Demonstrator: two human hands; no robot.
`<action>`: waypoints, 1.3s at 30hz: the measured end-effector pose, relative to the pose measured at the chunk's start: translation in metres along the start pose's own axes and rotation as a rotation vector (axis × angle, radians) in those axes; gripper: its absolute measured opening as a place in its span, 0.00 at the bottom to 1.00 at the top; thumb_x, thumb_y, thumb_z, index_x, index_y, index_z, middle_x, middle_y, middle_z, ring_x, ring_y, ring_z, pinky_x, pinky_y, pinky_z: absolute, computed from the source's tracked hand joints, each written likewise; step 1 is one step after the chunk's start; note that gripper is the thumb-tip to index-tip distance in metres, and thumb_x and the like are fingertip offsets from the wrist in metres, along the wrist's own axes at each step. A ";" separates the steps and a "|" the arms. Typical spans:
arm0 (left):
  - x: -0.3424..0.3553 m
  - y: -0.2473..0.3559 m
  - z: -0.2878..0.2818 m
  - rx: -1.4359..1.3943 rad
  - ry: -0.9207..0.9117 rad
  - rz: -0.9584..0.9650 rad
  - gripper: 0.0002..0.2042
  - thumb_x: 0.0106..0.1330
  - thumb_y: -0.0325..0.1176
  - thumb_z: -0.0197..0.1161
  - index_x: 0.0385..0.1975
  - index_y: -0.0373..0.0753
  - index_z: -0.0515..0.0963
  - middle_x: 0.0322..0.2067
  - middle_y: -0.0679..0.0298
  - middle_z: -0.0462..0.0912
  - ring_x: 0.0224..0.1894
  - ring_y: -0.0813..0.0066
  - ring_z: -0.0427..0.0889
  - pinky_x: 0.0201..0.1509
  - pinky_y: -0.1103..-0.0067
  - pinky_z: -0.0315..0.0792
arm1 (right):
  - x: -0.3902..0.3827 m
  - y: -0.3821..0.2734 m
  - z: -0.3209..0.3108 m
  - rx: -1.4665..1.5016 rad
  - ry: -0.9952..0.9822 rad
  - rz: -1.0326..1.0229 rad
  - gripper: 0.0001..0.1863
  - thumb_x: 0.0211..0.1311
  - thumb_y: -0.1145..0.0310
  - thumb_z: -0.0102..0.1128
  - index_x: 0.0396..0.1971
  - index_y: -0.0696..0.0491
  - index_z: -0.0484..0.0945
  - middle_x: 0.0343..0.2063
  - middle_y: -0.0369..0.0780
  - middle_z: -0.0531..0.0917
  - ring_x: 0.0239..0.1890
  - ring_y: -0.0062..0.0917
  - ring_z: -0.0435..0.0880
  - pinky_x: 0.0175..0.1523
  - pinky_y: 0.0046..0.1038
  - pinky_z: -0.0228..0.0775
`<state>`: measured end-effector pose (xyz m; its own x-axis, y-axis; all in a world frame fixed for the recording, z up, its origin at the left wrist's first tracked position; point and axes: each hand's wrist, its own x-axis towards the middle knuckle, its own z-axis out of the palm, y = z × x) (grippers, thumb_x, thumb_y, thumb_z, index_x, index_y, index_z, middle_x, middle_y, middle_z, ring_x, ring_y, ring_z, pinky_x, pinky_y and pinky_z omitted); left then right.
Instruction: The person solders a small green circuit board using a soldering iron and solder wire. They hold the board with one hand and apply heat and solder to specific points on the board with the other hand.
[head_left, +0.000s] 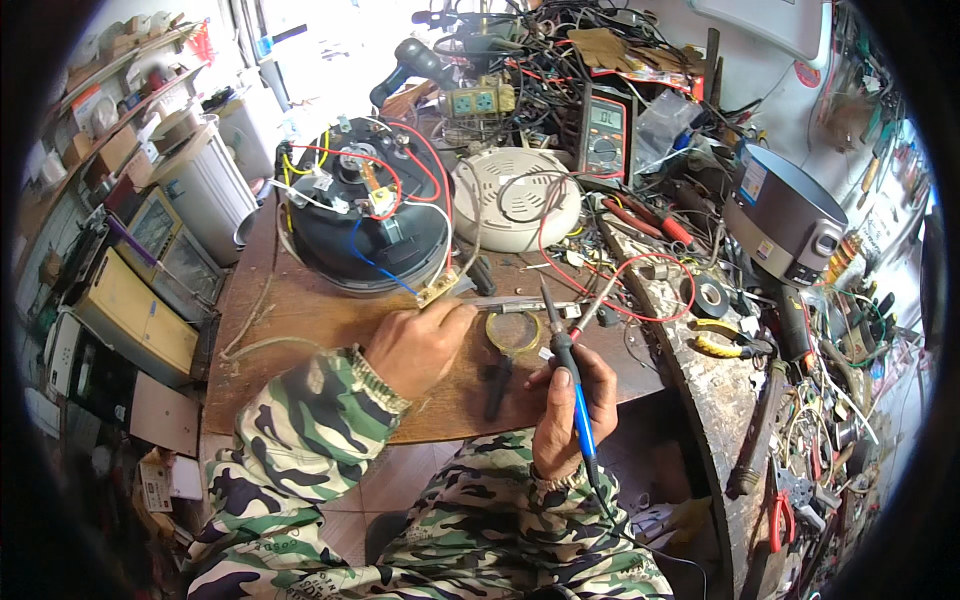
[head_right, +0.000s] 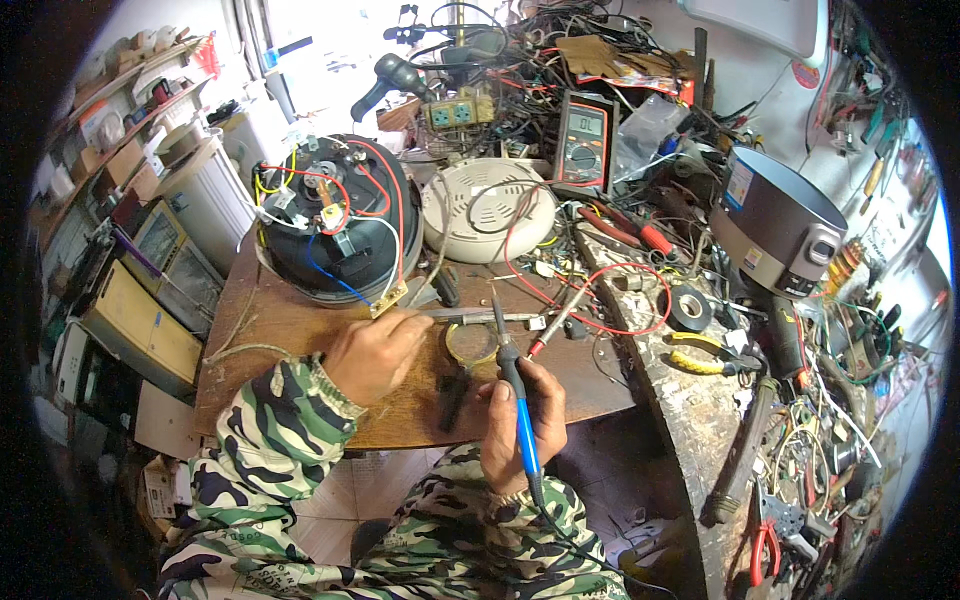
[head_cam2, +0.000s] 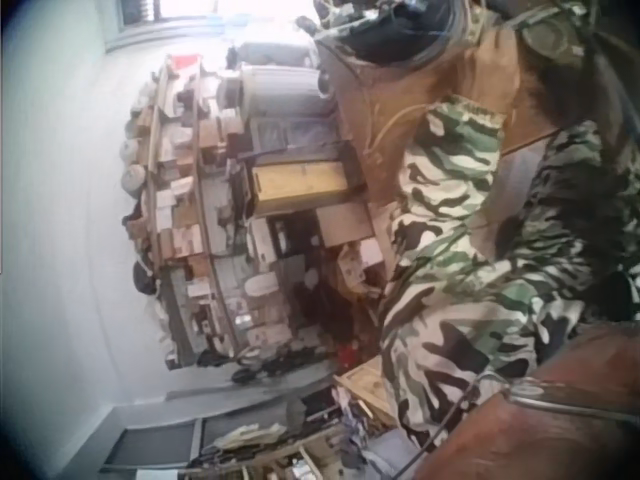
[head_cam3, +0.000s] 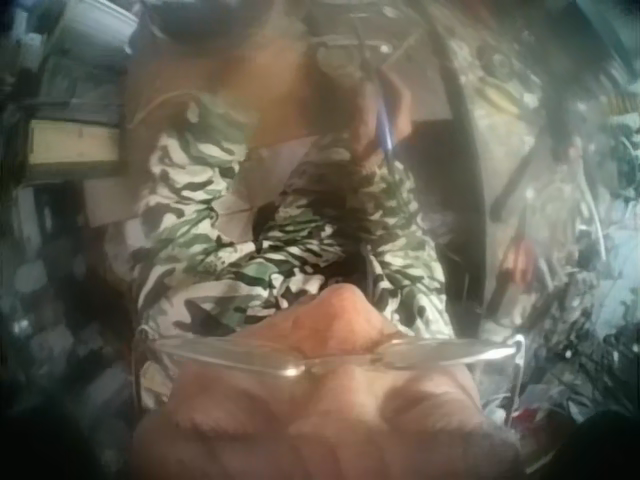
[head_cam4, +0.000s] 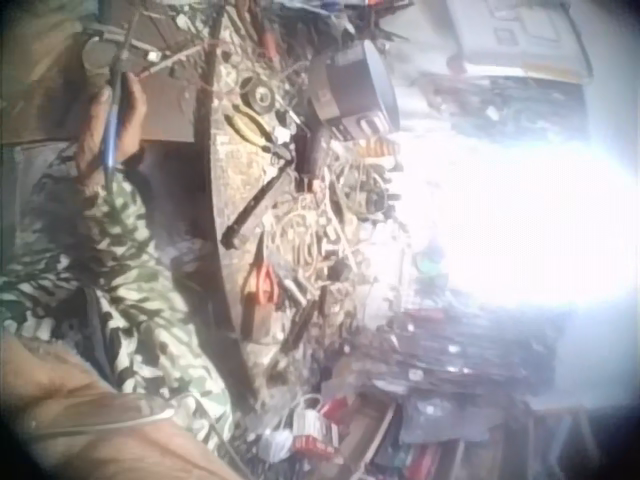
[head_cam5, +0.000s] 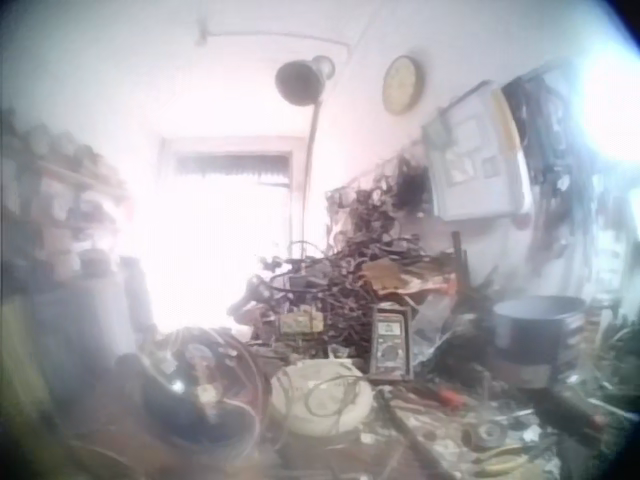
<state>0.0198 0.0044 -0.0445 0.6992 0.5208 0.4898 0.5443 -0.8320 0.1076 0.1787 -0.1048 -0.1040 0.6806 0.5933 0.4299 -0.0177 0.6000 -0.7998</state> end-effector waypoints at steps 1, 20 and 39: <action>0.002 0.003 0.002 0.015 -0.030 -0.033 0.12 0.64 0.26 0.63 0.46 0.32 0.78 0.41 0.54 0.83 0.37 0.53 0.86 0.39 0.67 0.81 | -0.001 0.001 -0.002 0.009 -0.014 0.007 0.17 0.67 0.76 0.61 0.53 0.64 0.72 0.41 0.44 0.81 0.34 0.24 0.83 0.42 0.25 0.78; 0.014 0.001 0.020 0.091 -0.155 -0.125 0.16 0.60 0.25 0.60 0.49 0.32 0.75 0.45 0.53 0.81 0.44 0.50 0.84 0.43 0.62 0.80 | -0.002 -0.002 0.002 -0.070 -0.027 -0.023 0.17 0.70 0.69 0.59 0.53 0.64 0.72 0.36 0.43 0.81 0.30 0.24 0.82 0.35 0.26 0.80; 0.011 0.001 -0.037 0.090 0.522 0.006 0.15 0.52 0.31 0.75 0.38 0.39 0.79 0.34 0.64 0.80 0.30 0.67 0.84 0.33 0.76 0.80 | -0.004 -0.002 -0.001 -0.063 -0.039 0.003 0.18 0.71 0.70 0.58 0.54 0.65 0.70 0.38 0.45 0.81 0.32 0.25 0.83 0.39 0.29 0.80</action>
<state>0.0109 0.0022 -0.0075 0.3910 0.3320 0.8584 0.5945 -0.8031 0.0398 0.1766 -0.1093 -0.1044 0.6517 0.6160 0.4425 0.0275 0.5639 -0.8254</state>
